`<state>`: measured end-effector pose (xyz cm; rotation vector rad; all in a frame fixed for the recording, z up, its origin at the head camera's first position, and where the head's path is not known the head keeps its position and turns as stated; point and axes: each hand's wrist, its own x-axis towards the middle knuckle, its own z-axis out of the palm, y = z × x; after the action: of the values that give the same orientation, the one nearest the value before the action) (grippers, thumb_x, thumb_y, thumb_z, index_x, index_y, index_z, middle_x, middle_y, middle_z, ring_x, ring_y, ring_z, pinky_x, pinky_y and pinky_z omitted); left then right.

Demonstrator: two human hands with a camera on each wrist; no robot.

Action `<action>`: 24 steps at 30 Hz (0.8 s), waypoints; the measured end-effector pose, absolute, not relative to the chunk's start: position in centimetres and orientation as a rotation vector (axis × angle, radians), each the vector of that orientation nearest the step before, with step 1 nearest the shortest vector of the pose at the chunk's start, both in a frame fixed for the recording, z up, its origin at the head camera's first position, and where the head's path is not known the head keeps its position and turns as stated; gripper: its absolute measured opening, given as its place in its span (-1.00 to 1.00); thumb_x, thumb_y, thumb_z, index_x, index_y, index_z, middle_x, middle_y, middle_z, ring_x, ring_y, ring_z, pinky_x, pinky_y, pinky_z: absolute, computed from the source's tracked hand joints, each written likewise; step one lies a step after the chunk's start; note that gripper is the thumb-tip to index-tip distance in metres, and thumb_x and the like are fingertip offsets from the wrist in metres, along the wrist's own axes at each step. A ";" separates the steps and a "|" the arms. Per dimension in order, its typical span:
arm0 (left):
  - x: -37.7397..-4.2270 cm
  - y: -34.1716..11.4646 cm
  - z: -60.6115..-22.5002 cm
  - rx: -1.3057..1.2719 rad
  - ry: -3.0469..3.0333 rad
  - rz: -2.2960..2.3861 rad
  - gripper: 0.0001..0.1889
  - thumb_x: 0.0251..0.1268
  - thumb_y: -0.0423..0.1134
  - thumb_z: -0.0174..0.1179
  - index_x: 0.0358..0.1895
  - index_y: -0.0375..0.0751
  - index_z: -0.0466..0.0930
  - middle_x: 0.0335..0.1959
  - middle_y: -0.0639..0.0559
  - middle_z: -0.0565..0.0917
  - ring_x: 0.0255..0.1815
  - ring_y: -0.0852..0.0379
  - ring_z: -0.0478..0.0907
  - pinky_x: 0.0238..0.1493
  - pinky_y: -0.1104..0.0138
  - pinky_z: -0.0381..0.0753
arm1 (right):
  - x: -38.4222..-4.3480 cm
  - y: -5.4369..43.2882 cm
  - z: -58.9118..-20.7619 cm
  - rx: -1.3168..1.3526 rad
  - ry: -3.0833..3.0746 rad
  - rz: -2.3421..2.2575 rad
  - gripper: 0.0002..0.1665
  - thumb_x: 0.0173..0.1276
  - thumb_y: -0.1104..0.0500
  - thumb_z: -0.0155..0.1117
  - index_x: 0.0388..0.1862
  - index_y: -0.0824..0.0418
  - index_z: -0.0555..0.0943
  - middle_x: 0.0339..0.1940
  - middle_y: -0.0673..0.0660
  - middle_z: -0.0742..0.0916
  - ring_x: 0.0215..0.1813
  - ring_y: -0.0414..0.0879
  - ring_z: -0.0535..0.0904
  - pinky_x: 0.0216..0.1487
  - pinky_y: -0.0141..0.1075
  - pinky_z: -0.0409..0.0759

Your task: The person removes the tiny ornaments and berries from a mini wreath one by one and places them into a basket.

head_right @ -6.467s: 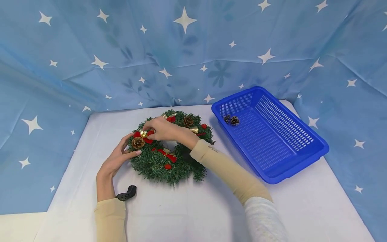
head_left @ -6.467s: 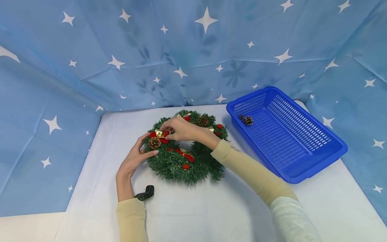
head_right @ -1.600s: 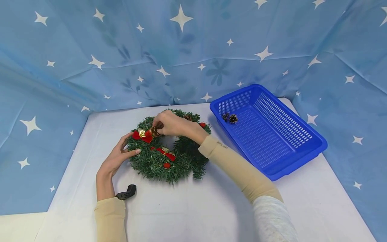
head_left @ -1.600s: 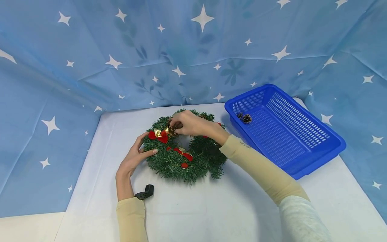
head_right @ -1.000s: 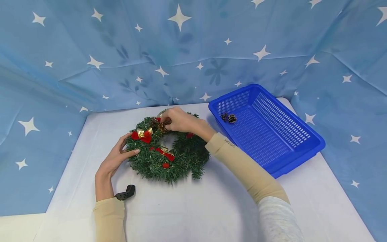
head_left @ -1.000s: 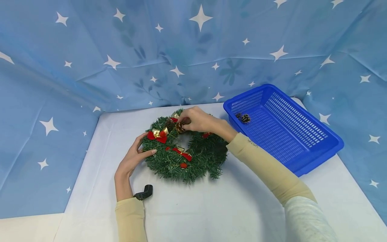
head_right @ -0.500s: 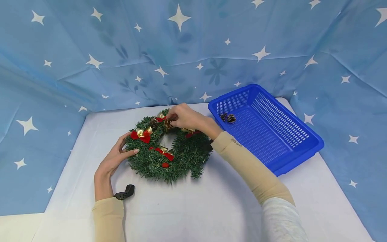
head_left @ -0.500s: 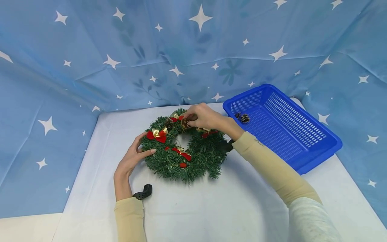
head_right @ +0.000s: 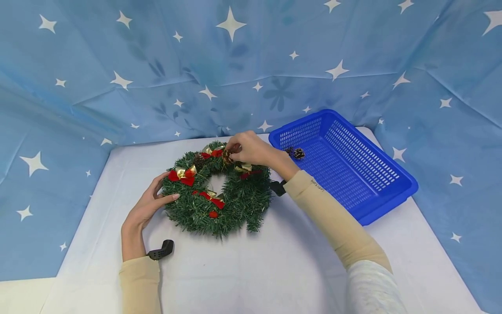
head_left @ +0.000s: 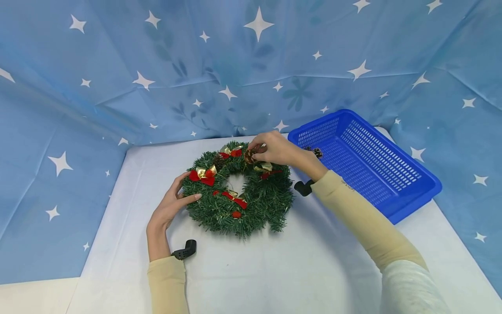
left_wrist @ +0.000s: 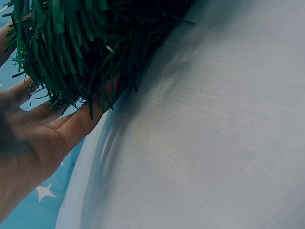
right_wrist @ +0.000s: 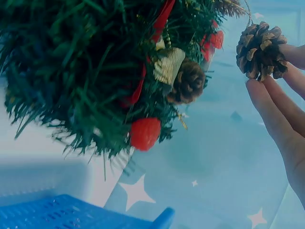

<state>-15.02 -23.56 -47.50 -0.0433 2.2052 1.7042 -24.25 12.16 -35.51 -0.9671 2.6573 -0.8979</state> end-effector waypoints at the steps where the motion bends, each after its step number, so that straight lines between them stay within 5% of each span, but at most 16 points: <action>1: -15.0 -23.6 -47.5 -0.042 2.204 1.706 0.00 0.33 0.00 0.42 0.67 0.39 -0.09 0.73 -0.01 -0.28 0.68 -0.44 -0.32 0.56 -0.35 -0.05 | -24.2 12.4 -35.5 -0.955 2.659 -0.896 -0.70 0.43 0.30 0.32 0.11 0.29 0.73 0.15 0.27 0.74 0.03 0.09 0.76 0.04 -0.12 0.74; 24: -14.8 -23.5 -47.5 -0.038 2.198 1.711 0.00 0.35 -0.01 0.41 0.68 0.38 -0.11 0.73 -0.02 -0.30 0.67 -0.48 -0.29 0.53 -0.38 -0.02 | -24.0 17.3 -34.3 -0.767 2.791 -0.875 -0.68 0.40 0.21 0.42 0.12 0.19 0.75 0.04 0.18 0.79 -0.13 0.00 0.75 -0.21 -0.14 0.66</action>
<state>-14.81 -23.51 -47.47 -0.0383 2.1975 1.7113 -23.97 17.29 -34.27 -0.7671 2.7908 -0.8747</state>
